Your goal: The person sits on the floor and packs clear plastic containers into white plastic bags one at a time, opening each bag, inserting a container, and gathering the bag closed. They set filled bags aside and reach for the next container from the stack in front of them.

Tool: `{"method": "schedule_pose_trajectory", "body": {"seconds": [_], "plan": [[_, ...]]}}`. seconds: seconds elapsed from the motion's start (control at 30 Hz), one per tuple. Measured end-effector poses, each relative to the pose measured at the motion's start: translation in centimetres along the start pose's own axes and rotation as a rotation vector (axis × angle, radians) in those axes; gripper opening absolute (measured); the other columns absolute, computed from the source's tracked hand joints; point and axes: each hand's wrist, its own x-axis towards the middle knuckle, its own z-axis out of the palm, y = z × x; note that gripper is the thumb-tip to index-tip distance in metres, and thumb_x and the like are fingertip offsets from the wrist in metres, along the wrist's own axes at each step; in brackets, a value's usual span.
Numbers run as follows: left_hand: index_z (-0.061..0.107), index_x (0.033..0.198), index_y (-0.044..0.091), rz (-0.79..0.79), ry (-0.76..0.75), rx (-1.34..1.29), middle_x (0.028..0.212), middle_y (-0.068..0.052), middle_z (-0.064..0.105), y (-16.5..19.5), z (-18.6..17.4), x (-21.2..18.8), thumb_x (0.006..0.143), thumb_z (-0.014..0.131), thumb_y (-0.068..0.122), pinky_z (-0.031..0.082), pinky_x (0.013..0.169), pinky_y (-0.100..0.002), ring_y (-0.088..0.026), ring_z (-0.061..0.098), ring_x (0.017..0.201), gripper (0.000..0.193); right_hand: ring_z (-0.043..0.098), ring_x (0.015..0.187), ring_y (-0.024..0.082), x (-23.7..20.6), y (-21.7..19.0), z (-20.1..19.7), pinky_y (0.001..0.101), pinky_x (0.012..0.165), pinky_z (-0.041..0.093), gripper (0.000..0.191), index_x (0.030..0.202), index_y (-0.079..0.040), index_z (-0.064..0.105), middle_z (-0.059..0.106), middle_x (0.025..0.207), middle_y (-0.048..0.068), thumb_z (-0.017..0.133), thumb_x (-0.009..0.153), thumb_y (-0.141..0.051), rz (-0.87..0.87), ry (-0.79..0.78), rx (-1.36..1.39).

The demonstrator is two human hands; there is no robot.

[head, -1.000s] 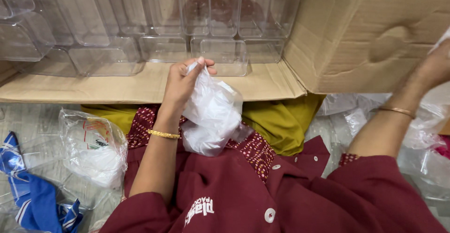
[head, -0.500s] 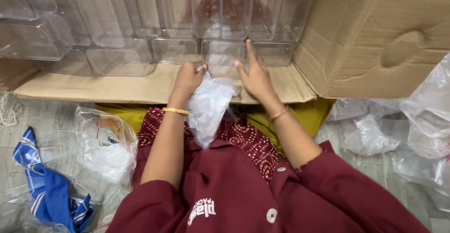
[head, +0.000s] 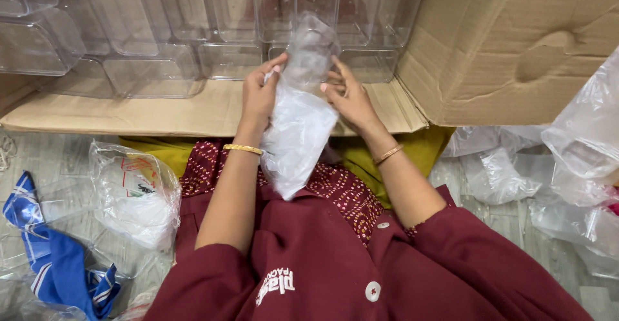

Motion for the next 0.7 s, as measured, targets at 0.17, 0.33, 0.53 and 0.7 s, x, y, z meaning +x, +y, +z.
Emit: {"method": "schedule_pose_trajectory", "body": {"seconds": [0.17,0.33,0.53,0.7], "plan": [[0.076,0.117,0.005,-0.249,0.131,0.267,0.103,-0.008,0.08,0.2,-1.4,-1.1,0.099,0.061,0.015,0.055,0.08,-0.03,-0.013,0.07,0.088,0.026,0.057,0.131,0.026,-0.8,-0.9,0.2,0.0357,0.095,0.057,0.073,0.161,-0.016,0.031,0.046,0.158,0.017,0.067,0.097,-0.017,-0.186,-0.114,-0.206],[0.077,0.119,0.007,-0.176,0.064,0.337,0.095,-0.01,0.079,0.3,-1.2,-1.6,0.099,0.063,0.02,0.052,0.076,-0.03,-0.012,0.066,0.083,0.027,0.069,0.118,0.021,-0.5,0.0,0.6,0.0326,0.095,0.059,0.056,0.152,-0.009,0.045,0.065,0.141,0.013,0.066,0.1,-0.017,-0.047,0.002,-0.16],[0.074,0.12,0.004,0.016,0.162,-0.022,0.095,-0.006,0.077,1.4,-1.3,-2.0,0.107,0.055,0.032,0.054,0.072,-0.024,-0.008,0.067,0.082,0.036,0.069,0.107,0.015,-1.0,-0.6,0.3,0.0283,0.087,0.061,0.034,0.134,-0.006,0.068,0.074,0.125,0.009,0.062,0.103,-0.018,-0.22,0.347,-0.093],[0.072,0.121,0.003,-0.016,-0.08,-0.107,0.088,-0.005,0.074,3.2,-0.8,-2.1,0.109,0.047,0.041,0.053,0.068,-0.023,-0.009,0.066,0.076,0.048,0.07,0.112,0.014,-1.3,-2.8,0.4,0.0266,0.095,0.059,0.027,0.13,-0.004,0.071,0.074,0.123,0.007,0.06,0.109,-0.018,-0.356,0.051,0.088]]}}
